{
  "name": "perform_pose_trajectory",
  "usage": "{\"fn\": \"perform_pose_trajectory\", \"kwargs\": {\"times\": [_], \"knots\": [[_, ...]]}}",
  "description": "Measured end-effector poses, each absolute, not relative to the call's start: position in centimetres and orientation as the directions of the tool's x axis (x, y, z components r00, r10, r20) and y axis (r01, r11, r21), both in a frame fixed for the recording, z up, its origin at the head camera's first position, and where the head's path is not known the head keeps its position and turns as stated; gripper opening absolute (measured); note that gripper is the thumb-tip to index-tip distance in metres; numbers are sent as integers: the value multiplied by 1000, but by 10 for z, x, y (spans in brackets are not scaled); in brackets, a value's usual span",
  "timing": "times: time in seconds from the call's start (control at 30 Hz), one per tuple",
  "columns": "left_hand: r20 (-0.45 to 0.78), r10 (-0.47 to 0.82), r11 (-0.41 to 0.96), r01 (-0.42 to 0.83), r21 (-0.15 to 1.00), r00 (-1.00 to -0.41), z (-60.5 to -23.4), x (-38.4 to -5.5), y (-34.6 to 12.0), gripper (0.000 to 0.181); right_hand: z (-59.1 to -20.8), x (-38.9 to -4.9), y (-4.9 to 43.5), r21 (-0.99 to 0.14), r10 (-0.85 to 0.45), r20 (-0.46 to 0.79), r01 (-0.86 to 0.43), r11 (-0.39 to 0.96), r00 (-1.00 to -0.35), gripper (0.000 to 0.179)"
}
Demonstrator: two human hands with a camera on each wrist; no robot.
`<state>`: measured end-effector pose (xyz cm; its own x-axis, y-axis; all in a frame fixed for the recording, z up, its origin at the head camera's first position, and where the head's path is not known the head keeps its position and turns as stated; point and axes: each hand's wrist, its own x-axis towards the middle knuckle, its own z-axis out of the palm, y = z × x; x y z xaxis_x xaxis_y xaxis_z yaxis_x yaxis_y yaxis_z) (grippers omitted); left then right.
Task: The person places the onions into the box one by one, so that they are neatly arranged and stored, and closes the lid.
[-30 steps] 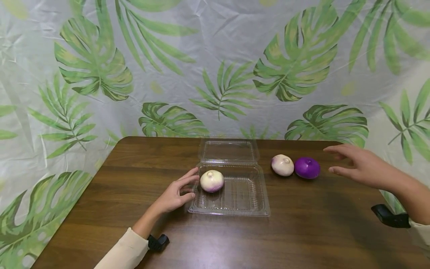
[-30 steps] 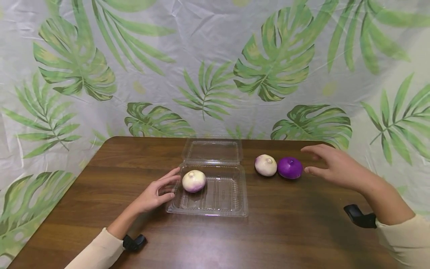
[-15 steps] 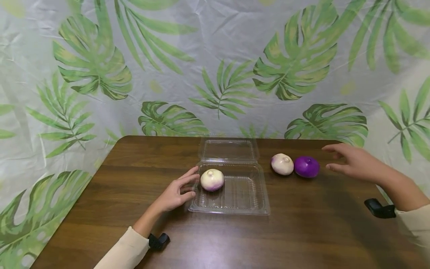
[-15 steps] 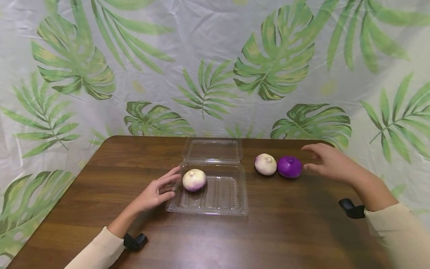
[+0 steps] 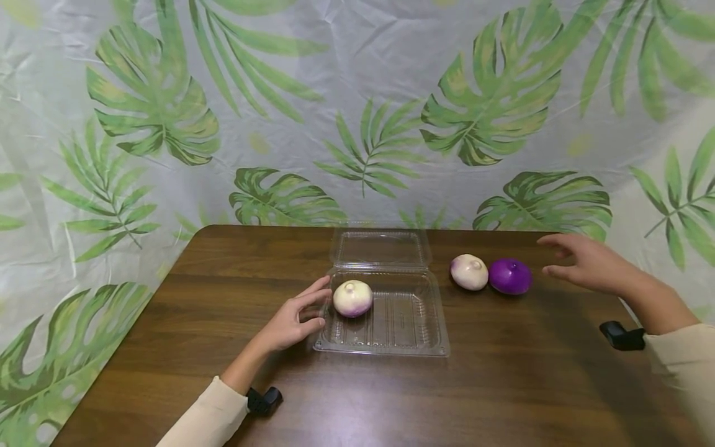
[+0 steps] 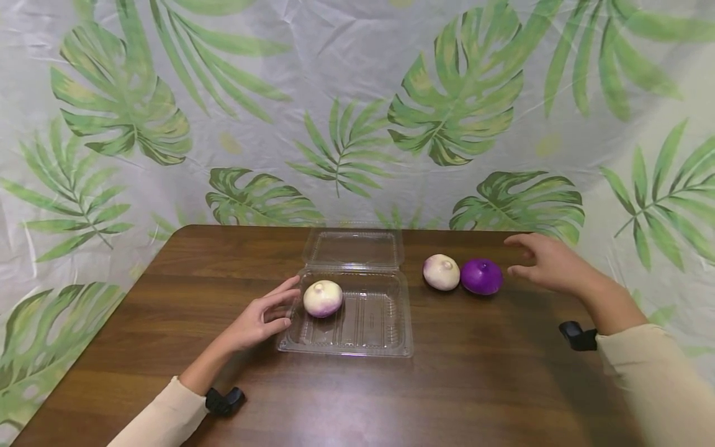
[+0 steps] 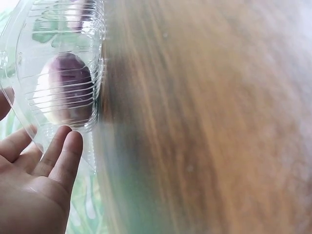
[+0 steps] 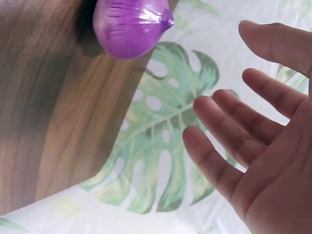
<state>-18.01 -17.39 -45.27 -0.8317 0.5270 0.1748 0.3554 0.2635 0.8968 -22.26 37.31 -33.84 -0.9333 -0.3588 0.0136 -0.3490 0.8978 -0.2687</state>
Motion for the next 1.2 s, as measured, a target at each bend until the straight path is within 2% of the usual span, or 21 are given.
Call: {"fn": "perform_pose_trajectory", "kwargs": {"times": [0.23, 0.43, 0.7, 0.93, 1.2], "knots": [[169, 525, 271, 352, 896, -834, -453, -181, -172, 60, -351, -231, 376, -310, -369, 9, -353, 883, -929, 62], [170, 514, 266, 345, 900, -840, -453, -181, -172, 60, -363, -240, 378, -358, -336, -56, -296, 886, -940, 68], [181, 514, 248, 347, 904, -839, -453, -181, -171, 61, -385, -249, 381, -427, -288, -140, -204, 881, -947, 85], [169, 526, 231, 331, 915, -834, -452, -182, -170, 63, -406, -253, 388, -520, -280, -181, -149, 841, -943, 92], [158, 517, 238, 319, 917, -841, -452, -179, -171, 63, -406, -250, 380, -556, -316, -190, -163, 815, -930, 94]]}}
